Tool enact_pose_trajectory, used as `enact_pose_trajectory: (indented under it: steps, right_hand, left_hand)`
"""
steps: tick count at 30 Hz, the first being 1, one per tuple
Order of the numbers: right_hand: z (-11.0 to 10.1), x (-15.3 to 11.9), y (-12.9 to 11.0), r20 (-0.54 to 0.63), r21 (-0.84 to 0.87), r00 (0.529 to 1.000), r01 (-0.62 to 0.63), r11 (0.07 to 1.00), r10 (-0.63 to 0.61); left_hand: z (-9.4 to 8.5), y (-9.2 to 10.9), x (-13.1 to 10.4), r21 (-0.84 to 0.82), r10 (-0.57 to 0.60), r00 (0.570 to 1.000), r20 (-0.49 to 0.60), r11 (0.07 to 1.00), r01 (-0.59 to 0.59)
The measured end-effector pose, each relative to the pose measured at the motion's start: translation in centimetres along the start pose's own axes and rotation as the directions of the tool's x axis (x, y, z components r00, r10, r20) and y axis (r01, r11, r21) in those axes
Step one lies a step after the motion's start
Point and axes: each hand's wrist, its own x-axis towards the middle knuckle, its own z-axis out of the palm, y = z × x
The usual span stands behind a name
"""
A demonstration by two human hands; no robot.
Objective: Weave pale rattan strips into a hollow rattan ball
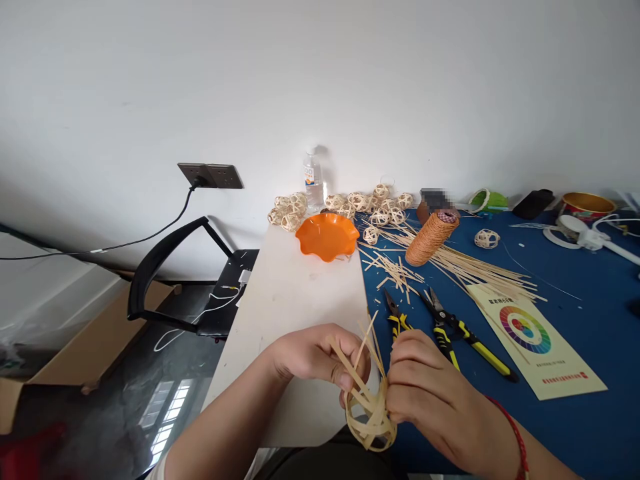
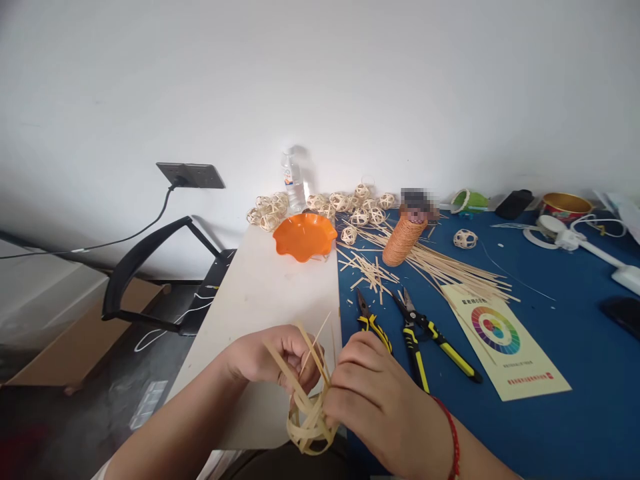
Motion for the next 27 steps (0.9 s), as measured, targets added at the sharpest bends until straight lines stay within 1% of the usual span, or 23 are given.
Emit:
enact_pose_trajectory:
  steps: [3,7,8,10,12,14,16,19,21,22,23,24,25,27]
  right_hand:
    - [0.2,-0.3,-0.2,-0.005,-0.048,1.000,0.003,0.999,-0.004]
    - [0.3,-0.8,-0.4,-0.016,-0.064,1.000,0.007,0.998,-0.008]
    - [0.4,-0.9,-0.4,-0.046,-0.048,0.999,-0.001,0.999,-0.001]
    - [0.8,-1.1,-0.3,-0.144,0.027,0.989,-0.032,0.999,0.036]
    - [1.3,-1.2,-0.2,-0.256,0.153,0.960,-0.080,0.985,0.118]
    - [2.0,-1.3,-0.2,-0.354,0.281,0.906,-0.134,0.950,0.233]
    - [2.6,-1.4,-0.5,-0.439,0.360,0.831,-0.184,0.915,0.340]
    - [3.4,-1.3,-1.3,-0.560,0.357,0.719,-0.239,0.903,0.412]
    - [3.7,-1.3,-1.8,-0.623,0.315,0.654,-0.292,0.903,0.428]
    - [3.7,-1.2,-2.0,-0.647,0.300,0.622,-0.325,0.897,0.441]
    - [3.7,-1.1,-2.1,-0.661,0.295,0.590,-0.362,0.884,0.462]
    - [3.7,-1.0,-2.2,-0.669,0.302,0.559,-0.396,0.867,0.489]
    - [3.6,-0.8,-2.2,-0.668,0.325,0.528,-0.427,0.844,0.525]
    - [3.5,-0.4,-2.0,-0.642,0.411,0.468,-0.458,0.788,0.607]
  left_hand:
    - [0.0,-0.2,0.1,-0.008,-0.005,1.000,0.011,1.000,0.005]
    - [0.2,0.0,0.3,0.048,0.018,1.000,0.014,0.999,-0.019]
    - [0.2,0.1,0.3,0.059,0.034,0.999,0.013,0.998,-0.035]
    - [0.3,0.2,0.1,0.057,0.063,0.998,-0.008,0.996,-0.062]
    - [0.3,0.4,-0.1,0.057,0.093,0.994,-0.050,0.994,-0.091]
    - [0.3,0.5,-0.2,0.093,0.151,0.984,-0.096,0.985,-0.142]
    - [0.4,0.7,-0.3,0.150,0.225,0.964,-0.143,0.967,-0.203]
    - [0.9,0.8,-0.4,0.223,0.296,0.922,-0.250,0.944,-0.243]
    - [1.5,0.9,-0.4,0.307,0.329,0.891,-0.312,0.923,-0.233]
    - [1.8,1.0,-0.5,0.387,0.369,0.868,-0.334,0.893,-0.230]
    - [2.2,1.0,-0.5,0.494,0.427,0.833,-0.351,0.841,-0.222]
    - [2.5,1.1,-0.6,0.600,0.468,0.814,-0.345,0.777,-0.192]
    - [2.9,1.1,-0.6,0.680,0.493,0.798,-0.347,0.718,-0.148]
    - [3.5,1.2,-0.7,0.799,0.556,0.777,-0.296,0.590,-0.118]
